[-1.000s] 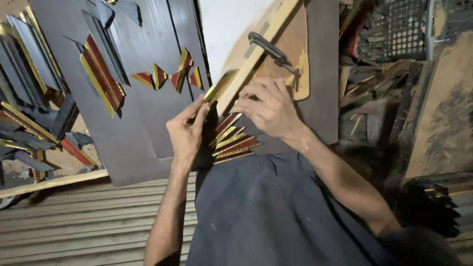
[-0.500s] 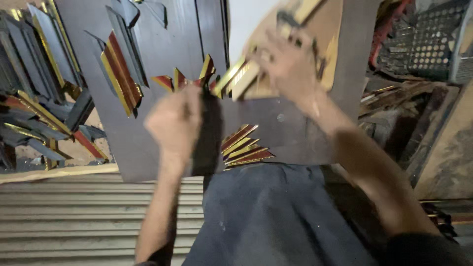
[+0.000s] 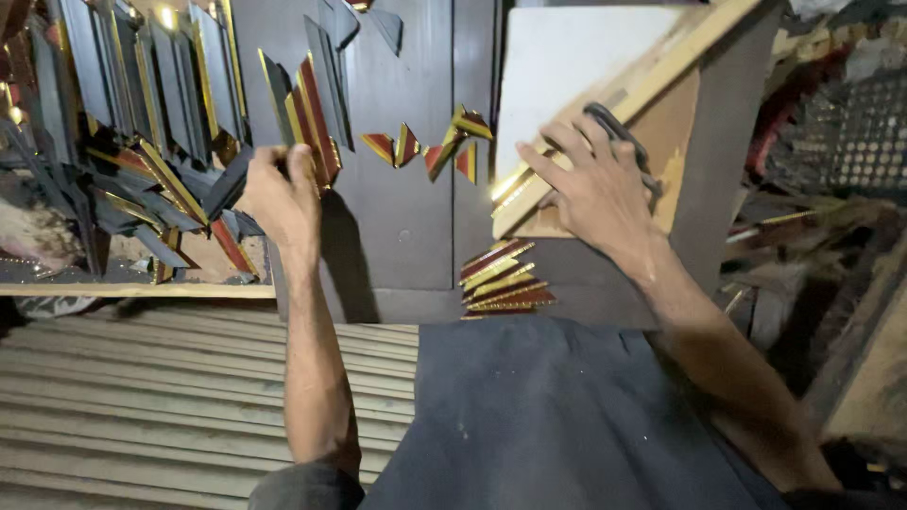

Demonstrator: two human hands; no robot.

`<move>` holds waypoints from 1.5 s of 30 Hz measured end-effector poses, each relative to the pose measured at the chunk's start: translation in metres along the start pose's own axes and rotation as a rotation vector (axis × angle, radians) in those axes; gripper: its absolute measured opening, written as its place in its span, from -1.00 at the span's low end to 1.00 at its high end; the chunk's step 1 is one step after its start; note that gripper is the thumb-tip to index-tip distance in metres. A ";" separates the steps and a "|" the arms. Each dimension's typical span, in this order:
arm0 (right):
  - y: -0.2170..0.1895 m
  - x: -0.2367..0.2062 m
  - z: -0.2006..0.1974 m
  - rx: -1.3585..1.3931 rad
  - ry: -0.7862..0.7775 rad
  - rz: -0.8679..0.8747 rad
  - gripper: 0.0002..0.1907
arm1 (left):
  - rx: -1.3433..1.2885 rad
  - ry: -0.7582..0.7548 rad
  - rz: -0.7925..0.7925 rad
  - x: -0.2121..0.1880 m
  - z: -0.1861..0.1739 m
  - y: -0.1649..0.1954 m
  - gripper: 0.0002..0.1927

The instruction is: The person picks up cut ornate picture frame corner moulding pieces one at a time from a cluttered workbench, holds each up briefly, and stacks the gold and red pieces into a pile on the bench, occasionally brushing scraps aside.

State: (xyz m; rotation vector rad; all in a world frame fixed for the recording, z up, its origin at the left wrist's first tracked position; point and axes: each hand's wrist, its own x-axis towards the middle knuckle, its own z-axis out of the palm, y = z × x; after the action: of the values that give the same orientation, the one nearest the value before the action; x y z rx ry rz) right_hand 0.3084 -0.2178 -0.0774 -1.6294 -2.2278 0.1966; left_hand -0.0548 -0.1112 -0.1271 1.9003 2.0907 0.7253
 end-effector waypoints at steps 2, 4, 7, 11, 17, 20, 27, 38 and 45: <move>0.002 -0.006 -0.001 0.112 -0.062 0.027 -0.57 | -0.081 0.073 -0.020 0.000 -0.001 -0.003 -0.61; 0.003 -0.012 0.000 0.089 -0.089 0.018 -0.76 | -0.184 0.161 -0.104 -0.005 -0.007 -0.003 -0.59; -0.018 -0.039 0.004 0.219 0.053 0.074 -0.80 | -0.492 0.107 -0.057 -0.028 -0.015 -0.001 -0.52; -0.044 -0.069 0.009 0.232 0.063 -0.093 -0.94 | -0.596 -0.086 0.080 -0.074 -0.007 0.019 -0.51; -0.026 -0.075 -0.012 0.270 0.171 0.132 -0.75 | -0.281 -0.399 0.334 -0.129 0.013 0.076 -0.80; -0.020 -0.073 -0.018 0.242 0.151 0.142 -0.80 | -0.564 -0.384 0.231 -0.130 0.014 0.097 -0.72; -0.018 -0.068 -0.014 0.211 0.076 0.084 -0.81 | -0.640 -0.593 0.027 -0.113 0.026 0.126 -0.68; 0.009 -0.027 0.009 -0.218 0.053 -0.080 -0.69 | -0.600 -0.631 0.087 -0.104 0.026 0.137 -0.73; 0.057 0.004 0.042 -0.250 0.212 -0.191 -0.71 | -0.174 -0.332 0.343 -0.064 -0.007 0.131 -0.85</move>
State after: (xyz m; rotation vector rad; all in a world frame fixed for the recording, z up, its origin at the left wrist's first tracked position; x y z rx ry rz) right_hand 0.3422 -0.1917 -0.1333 -1.4634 -2.2932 -0.3029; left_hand 0.0639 -0.1702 -0.0666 2.1312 1.4779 0.5841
